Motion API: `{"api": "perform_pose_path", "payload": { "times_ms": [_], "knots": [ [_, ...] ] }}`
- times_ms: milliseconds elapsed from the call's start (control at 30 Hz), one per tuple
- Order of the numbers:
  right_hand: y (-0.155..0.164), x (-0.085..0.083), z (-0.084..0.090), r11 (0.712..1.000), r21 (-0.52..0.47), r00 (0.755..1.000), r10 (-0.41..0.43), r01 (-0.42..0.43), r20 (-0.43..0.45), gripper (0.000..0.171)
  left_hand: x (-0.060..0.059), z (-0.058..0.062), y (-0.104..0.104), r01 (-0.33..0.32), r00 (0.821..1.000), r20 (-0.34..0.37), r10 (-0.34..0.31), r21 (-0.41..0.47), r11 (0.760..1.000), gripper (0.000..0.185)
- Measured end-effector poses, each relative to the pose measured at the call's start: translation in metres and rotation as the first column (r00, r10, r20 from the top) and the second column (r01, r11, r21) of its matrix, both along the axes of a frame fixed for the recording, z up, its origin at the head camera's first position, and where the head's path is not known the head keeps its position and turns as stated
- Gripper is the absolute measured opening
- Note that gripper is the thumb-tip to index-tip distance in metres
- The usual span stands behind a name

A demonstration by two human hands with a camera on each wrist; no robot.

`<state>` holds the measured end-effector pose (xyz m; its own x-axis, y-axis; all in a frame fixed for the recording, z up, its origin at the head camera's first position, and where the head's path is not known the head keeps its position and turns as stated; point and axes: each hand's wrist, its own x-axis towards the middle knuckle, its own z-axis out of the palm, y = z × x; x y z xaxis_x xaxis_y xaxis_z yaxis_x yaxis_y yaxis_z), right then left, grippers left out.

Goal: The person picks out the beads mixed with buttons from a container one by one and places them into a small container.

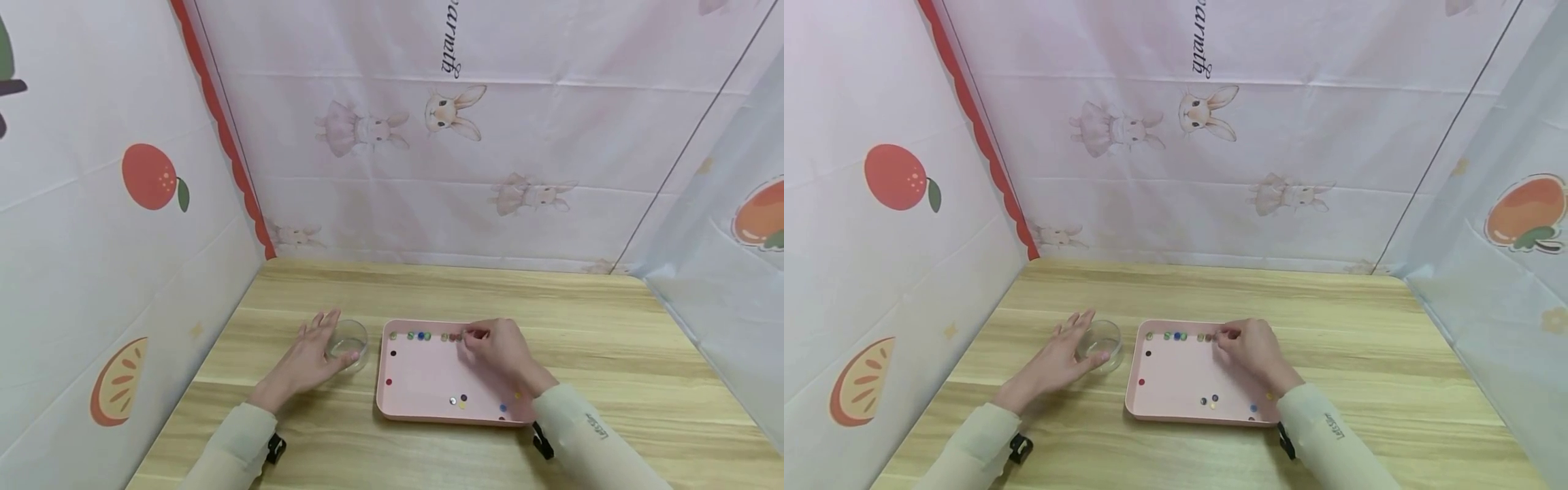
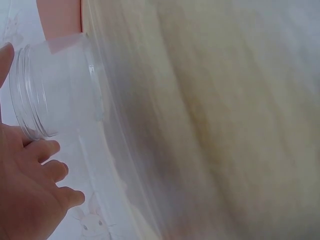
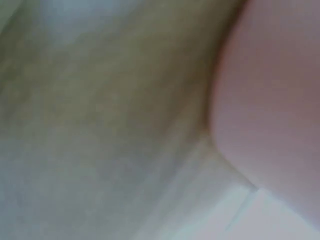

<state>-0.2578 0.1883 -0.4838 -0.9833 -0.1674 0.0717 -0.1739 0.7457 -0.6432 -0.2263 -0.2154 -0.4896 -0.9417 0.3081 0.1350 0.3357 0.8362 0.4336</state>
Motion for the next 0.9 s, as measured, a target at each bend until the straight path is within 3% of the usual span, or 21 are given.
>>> {"api": "perform_pose_path", "payload": {
  "times_ms": [233,500,700,900],
  "knots": [
    [0.0,0.001,0.014,0.984,-0.177,0.999,0.027,-0.022,0.025,0.029,-0.001,0.0,-0.001,0.005,1.0,-0.002,-0.005,0.018,1.0,0.105],
    [-0.004,0.0,0.023,0.978,-0.205,1.0,0.025,-0.022,0.012,0.033,-0.001,-0.002,-0.002,-0.002,1.0,0.001,0.002,0.021,1.0,0.107],
    [-0.012,0.0,0.029,0.965,-0.255,0.998,0.06,-0.067,-0.034,0.034,-0.001,-0.002,-0.001,-0.003,1.0,0.006,0.003,0.03,1.0,0.106],
    [-0.026,-0.001,0.036,0.941,-0.325,0.995,0.095,-0.09,-0.001,0.034,-0.001,-0.002,0.0,-0.002,1.0,0.022,0.001,0.03,1.0,0.105]
  ]
}}
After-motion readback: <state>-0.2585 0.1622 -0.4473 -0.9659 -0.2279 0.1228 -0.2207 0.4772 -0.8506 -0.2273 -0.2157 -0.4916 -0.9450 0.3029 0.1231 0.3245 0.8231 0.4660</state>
